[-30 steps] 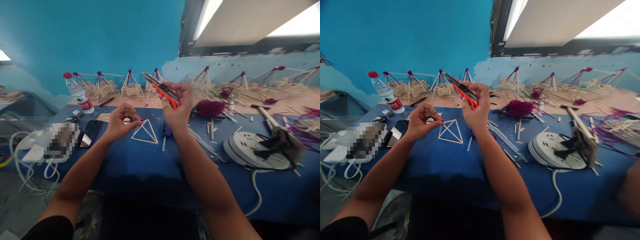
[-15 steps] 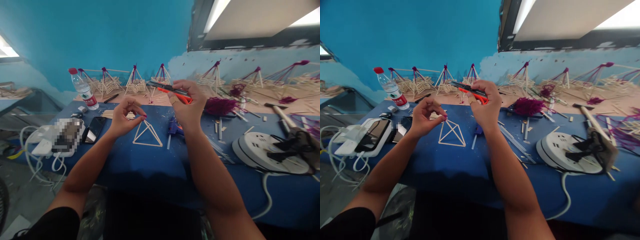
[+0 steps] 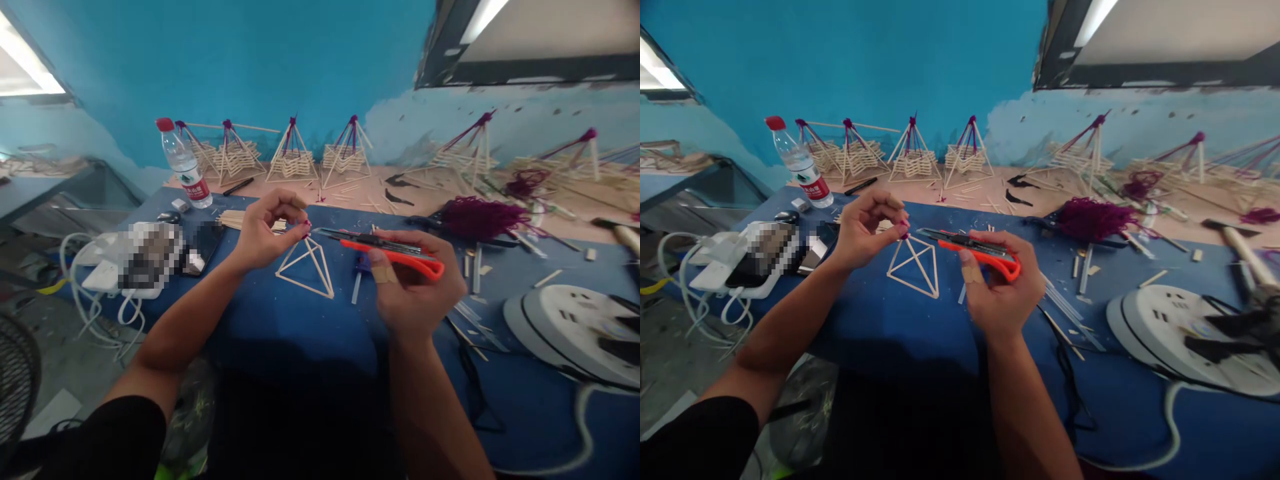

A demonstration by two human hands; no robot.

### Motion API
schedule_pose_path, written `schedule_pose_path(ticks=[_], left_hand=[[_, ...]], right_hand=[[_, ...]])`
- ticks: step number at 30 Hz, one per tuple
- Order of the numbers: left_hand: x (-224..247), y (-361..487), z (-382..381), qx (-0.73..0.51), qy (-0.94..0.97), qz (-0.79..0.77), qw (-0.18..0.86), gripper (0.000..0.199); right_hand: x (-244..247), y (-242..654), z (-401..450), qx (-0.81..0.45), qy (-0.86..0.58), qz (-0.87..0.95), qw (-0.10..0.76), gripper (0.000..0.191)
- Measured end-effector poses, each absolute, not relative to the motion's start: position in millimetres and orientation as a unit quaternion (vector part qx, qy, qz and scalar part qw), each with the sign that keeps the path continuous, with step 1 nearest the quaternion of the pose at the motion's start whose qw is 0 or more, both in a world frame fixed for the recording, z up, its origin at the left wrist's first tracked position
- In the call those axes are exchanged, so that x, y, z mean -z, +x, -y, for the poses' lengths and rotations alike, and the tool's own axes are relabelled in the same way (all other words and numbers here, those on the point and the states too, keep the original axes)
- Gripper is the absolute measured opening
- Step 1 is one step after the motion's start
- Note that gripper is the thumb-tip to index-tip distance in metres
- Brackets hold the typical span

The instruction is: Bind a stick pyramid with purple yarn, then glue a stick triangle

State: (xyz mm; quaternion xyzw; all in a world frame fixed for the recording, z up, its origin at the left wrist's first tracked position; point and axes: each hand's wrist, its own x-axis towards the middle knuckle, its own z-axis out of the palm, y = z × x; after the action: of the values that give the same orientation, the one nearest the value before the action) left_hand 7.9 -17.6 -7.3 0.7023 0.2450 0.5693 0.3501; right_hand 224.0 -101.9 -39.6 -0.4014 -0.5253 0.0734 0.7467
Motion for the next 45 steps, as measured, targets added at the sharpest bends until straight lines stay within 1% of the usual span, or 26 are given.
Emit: schedule_pose_path(ticks=[2,5,8,12,17,25,32,36,43,45], left_hand=[[8.3,6.8,13.4,-0.563,0.689,-0.235,0.391,0.042],[10.2,6.4,8.6,-0.552,0.674,-0.226,0.437,0.052],[11.5,6.9,7.3,-0.548,0.667,-0.231,0.448,0.058],[12.1,7.9,8.6,-0.548,0.657,-0.233,0.462,0.057],[14.7,11.4,9.8,-0.538,0.645,-0.257,0.478,0.056],[15.1,15.1,13.0,-0.532,0.665,-0.249,0.461,0.049],[18.4,14.9,12.9,-0.515,0.642,-0.261,0.504,0.055],[20.5,11.7,12.1,-0.493,0.640,-0.261,0.528,0.061],[9.3,10.8,22.2,-0.454,0.662,-0.236,0.548,0.069],[6.0,11.4,26.3,-0.435,0.675,-0.222,0.553,0.069]], right_hand=[[41.9,219.3,103.1,-0.139,-0.372,0.485,0.779,0.037],[42.6,218.6,100.7,-0.196,-0.355,0.441,0.801,0.040],[44.3,222.4,96.3,-0.248,-0.353,0.411,0.803,0.041],[48.0,224.8,91.3,-0.305,-0.344,0.386,0.800,0.044],[52.0,224.4,88.0,-0.338,-0.336,0.390,0.788,0.045],[52.0,225.6,89.9,-0.370,-0.331,0.397,0.772,0.039],[54.0,226.8,90.0,-0.397,-0.329,0.387,0.764,0.040],[56.1,229.8,89.4,-0.397,-0.335,0.390,0.760,0.036],[55.1,229.6,96.5,-0.415,-0.312,0.366,0.772,0.037],[55.9,228.4,102.3,-0.413,-0.315,0.356,0.777,0.036]])
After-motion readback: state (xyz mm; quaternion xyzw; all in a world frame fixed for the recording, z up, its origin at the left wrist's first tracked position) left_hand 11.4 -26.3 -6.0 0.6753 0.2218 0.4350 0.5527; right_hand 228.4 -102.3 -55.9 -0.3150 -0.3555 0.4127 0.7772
